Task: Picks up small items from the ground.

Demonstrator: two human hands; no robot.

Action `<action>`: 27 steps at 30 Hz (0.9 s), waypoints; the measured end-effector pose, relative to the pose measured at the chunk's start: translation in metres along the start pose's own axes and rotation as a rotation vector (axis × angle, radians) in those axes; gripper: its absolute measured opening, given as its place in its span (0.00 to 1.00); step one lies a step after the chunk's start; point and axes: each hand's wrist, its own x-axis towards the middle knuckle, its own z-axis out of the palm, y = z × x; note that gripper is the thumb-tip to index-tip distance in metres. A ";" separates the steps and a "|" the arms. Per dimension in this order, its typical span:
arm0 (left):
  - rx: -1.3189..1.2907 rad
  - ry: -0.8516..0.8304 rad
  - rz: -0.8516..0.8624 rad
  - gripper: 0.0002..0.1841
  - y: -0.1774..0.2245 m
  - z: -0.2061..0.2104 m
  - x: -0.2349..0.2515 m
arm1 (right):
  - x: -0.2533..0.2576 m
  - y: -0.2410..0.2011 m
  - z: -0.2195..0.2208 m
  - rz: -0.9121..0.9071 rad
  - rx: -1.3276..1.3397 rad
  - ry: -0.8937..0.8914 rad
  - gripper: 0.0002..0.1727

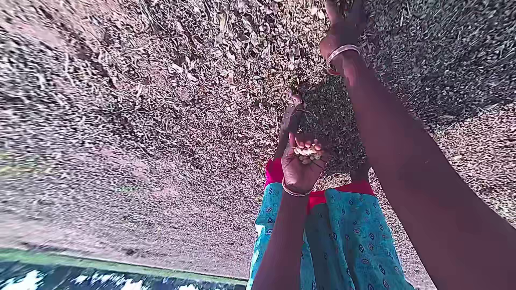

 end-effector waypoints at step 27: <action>0.068 0.084 -0.039 0.26 -0.006 -0.003 -0.004 | -0.008 0.098 0.007 -0.160 -0.099 0.082 0.26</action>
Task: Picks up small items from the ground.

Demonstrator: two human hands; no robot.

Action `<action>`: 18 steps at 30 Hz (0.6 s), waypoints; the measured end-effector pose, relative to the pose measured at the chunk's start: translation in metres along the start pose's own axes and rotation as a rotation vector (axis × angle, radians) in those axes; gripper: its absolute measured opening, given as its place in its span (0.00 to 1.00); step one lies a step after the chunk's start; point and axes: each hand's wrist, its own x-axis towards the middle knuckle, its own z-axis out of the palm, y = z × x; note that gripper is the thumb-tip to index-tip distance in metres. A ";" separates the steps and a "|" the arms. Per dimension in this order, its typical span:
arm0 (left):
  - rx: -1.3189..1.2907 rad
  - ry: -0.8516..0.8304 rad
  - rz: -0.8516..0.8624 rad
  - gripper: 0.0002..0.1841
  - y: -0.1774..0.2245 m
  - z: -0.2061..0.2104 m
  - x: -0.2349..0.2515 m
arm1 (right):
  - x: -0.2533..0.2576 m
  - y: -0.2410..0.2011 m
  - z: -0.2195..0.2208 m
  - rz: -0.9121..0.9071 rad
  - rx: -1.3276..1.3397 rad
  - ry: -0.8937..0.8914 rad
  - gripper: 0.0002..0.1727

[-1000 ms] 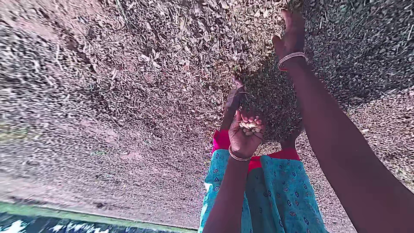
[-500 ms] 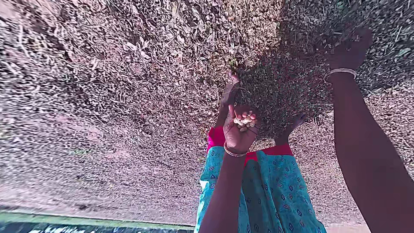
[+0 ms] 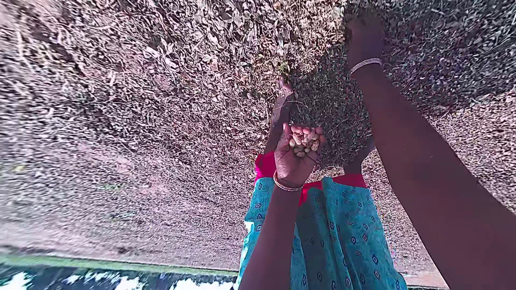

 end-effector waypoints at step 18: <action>0.132 0.242 0.117 0.30 -0.002 0.009 0.006 | -0.112 0.051 -0.015 0.118 0.607 0.140 0.22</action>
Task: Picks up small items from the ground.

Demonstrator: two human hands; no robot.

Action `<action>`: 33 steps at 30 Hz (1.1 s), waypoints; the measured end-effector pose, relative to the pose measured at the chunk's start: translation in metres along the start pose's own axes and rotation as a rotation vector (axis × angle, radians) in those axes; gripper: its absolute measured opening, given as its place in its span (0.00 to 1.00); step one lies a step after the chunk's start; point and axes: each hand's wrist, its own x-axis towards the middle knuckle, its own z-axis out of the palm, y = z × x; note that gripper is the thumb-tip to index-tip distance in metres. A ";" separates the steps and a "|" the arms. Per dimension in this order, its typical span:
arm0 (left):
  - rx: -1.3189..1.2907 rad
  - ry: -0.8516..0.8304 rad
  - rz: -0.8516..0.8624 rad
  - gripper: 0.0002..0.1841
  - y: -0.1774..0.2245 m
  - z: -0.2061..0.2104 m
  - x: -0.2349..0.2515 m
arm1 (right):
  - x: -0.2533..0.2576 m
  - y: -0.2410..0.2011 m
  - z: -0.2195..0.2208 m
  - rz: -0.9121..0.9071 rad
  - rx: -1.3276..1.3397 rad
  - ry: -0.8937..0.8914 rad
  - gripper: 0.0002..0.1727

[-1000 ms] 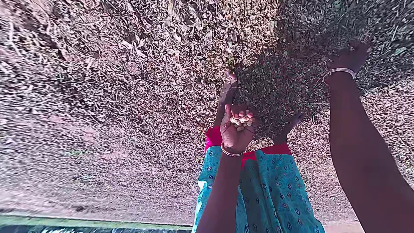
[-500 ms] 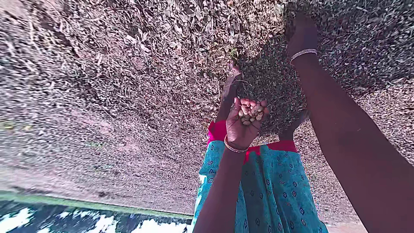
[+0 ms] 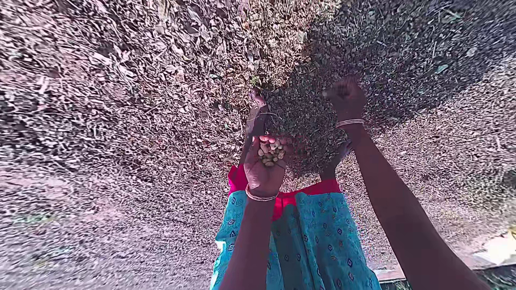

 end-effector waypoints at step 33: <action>-0.202 -0.366 -0.153 0.14 -0.012 -0.012 -0.004 | 0.154 -0.050 -0.001 0.087 -0.262 -0.005 0.58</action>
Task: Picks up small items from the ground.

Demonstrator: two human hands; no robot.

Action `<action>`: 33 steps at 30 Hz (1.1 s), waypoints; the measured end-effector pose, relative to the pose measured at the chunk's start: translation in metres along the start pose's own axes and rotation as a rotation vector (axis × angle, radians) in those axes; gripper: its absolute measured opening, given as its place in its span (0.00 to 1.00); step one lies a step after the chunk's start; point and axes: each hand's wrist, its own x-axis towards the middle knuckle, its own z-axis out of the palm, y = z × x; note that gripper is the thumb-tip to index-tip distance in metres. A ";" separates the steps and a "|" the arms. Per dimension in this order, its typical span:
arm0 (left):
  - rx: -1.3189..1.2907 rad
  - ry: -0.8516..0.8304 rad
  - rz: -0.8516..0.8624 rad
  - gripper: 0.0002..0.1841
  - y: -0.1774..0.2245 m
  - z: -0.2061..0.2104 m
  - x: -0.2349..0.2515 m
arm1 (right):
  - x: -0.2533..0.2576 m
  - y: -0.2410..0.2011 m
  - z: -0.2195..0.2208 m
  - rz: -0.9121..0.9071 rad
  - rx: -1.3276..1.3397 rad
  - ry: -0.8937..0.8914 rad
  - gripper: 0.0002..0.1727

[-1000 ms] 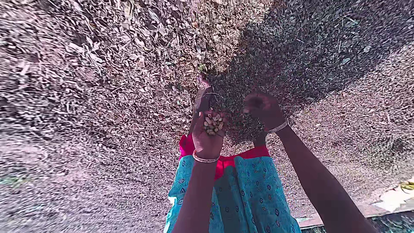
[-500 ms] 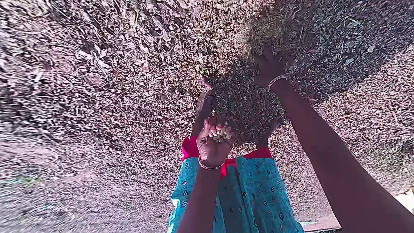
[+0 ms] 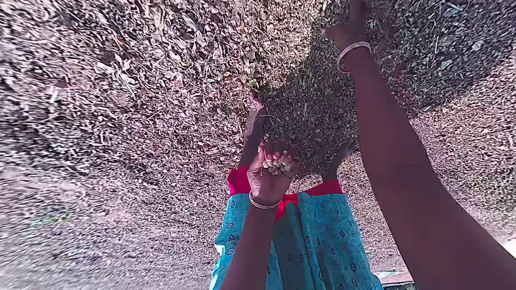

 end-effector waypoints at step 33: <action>-0.036 -0.011 0.075 0.14 0.011 0.010 0.003 | -0.122 0.006 0.008 -0.245 -0.966 -0.942 0.12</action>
